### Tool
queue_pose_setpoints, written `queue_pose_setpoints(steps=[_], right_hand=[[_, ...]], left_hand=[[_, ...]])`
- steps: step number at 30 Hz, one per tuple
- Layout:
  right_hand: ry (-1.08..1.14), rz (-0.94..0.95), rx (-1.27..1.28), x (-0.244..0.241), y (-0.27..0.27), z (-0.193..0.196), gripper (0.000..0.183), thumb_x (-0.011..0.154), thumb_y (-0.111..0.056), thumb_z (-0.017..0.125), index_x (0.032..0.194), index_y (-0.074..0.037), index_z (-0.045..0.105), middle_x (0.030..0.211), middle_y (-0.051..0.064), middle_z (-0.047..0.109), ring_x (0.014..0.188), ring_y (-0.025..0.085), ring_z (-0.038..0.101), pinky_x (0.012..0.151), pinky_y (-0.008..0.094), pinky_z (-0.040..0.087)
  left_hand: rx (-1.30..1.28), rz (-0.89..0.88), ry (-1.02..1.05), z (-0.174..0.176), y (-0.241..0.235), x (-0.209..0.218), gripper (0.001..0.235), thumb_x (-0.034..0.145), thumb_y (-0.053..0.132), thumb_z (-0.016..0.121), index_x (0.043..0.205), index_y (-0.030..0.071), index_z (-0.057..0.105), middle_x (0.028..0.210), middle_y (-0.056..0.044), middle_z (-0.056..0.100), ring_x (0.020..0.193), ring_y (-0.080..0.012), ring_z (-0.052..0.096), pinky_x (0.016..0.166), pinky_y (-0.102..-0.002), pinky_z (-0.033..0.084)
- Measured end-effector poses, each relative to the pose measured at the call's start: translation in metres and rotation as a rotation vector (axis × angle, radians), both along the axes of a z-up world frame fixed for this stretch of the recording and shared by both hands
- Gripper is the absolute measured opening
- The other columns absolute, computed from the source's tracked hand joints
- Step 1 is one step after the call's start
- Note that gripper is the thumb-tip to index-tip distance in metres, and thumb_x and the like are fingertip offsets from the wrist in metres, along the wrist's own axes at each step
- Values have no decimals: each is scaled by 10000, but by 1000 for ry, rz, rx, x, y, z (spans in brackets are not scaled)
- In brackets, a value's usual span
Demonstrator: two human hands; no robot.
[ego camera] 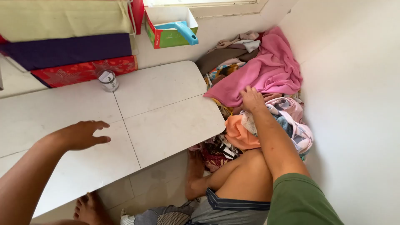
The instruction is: The person picks up a pink cloth from a pile, unfolds it, and lays it flat on a white table. They smooth the fabric with their hands and then use a lint roller to clean the surface. Finally, the person folds the cloth neatly on the table.
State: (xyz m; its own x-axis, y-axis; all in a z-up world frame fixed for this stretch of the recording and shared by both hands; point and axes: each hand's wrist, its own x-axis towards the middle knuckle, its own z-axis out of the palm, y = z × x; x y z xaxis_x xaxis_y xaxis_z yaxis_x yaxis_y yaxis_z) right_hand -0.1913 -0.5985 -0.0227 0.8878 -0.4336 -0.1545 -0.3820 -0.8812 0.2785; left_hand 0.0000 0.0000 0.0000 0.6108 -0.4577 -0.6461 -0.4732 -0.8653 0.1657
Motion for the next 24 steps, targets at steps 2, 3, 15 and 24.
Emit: queue_pose_setpoints(steps=[2,3,15,24], right_hand=[[129,-22,88,-3,45,34,866,713,-88,848,1452,-222,416,1492,26,331,1253,285,528,1062,451,483],[246,-55,181,-3,67,51,1108,751,-19,827,1625,-252,188,1726,-35,118,1361,268,494,1169,455,446],[274,-153,65,-21,-13,-33,1001,859,-641,684,1634,-237,195,1299,166,664,1160,363,651,943,478,501],[30,-191,110,-29,-27,-17,275,727,-207,779,973,-85,792,1026,154,757,955,361,704,886,465,546]], left_hand=[[5,9,5,9,-5,-9,616,927,591,606,1490,369,491,1528,55,558,1360,-222,611,1164,-446,509],[16,7,-1,17,-10,-8,613,932,602,592,1492,379,485,1540,66,542,1385,-213,586,1183,-456,487],[-66,100,-8,32,9,-6,628,907,596,622,1484,376,509,1532,75,563,1357,-229,627,1167,-462,520],[21,117,6,29,6,-3,636,902,637,600,1485,402,505,1528,78,576,1355,-221,643,1159,-452,541]])
